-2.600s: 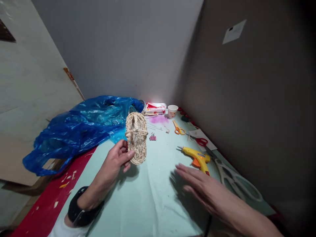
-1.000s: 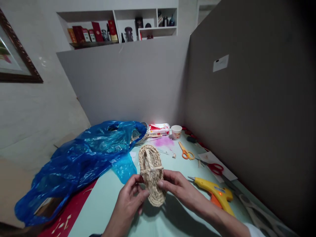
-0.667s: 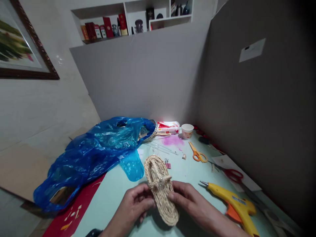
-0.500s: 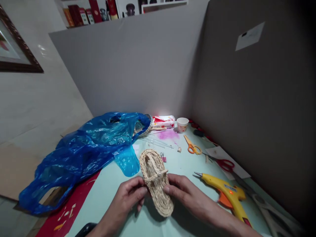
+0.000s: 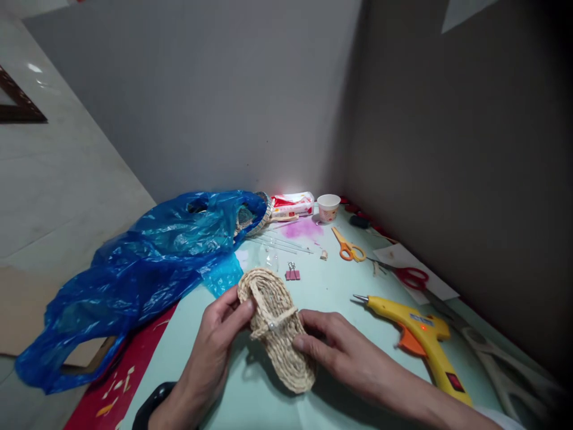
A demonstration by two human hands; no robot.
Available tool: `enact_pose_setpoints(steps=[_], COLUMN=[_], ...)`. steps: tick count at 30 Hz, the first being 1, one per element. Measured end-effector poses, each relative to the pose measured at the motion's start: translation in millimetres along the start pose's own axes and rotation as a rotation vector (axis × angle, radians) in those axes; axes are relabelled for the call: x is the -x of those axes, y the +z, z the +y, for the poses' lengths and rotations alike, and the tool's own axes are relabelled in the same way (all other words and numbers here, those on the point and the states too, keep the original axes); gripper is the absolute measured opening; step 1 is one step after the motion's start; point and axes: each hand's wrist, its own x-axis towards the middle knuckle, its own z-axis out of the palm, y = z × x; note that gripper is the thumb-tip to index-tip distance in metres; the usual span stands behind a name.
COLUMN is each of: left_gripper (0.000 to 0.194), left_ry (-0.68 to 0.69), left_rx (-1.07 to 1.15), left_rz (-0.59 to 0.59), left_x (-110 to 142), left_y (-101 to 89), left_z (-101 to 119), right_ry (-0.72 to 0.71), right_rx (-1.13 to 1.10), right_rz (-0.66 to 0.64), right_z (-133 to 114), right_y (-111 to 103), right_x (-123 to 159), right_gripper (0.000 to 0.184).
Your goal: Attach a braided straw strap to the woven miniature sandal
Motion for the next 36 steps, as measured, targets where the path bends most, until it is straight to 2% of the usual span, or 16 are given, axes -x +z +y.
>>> enact_pose_setpoints(steps=[3,8,16,22,30,34,36], left_gripper=[0.037,0.03,0.036,0.032,0.036,0.034,0.035], left_ry=[0.046,0.103,0.172,0.301,0.254,0.234,0.202], left_rx=[-0.074,-0.138,-0.142,-0.226,-0.176,-0.171,-0.19], left_rz=[0.056,0.076,0.192,0.322,0.322,0.275,0.228], left_x=[0.2,6.0,14.4,17.3,18.9,15.8,13.2], left_y=[1.2,2.4,10.2,12.6,5.4,1.3,-0.2], left_z=[-1.6,-2.6,0.2,7.1,4.5,2.0,1.2], right_ry=[0.031,0.06,0.009,-0.013,-0.082,-0.025,0.022], right_rx=[0.043,0.094,0.11,0.087,0.081,0.086,0.106], right_rz=[-0.052,-0.047,-0.005,-0.03,0.041,-0.038,-0.068], right_z=[1.7,0.0,-9.8,-16.7,-8.5,-3.2,-0.7], right_y=[4.0,8.3,8.2,6.7,12.5,9.3,2.3], right_x=[1.3,7.8,12.3,13.6,15.3,16.9,16.3], right_gripper=[0.023,0.028,0.035,0.032,0.03,0.023,0.026])
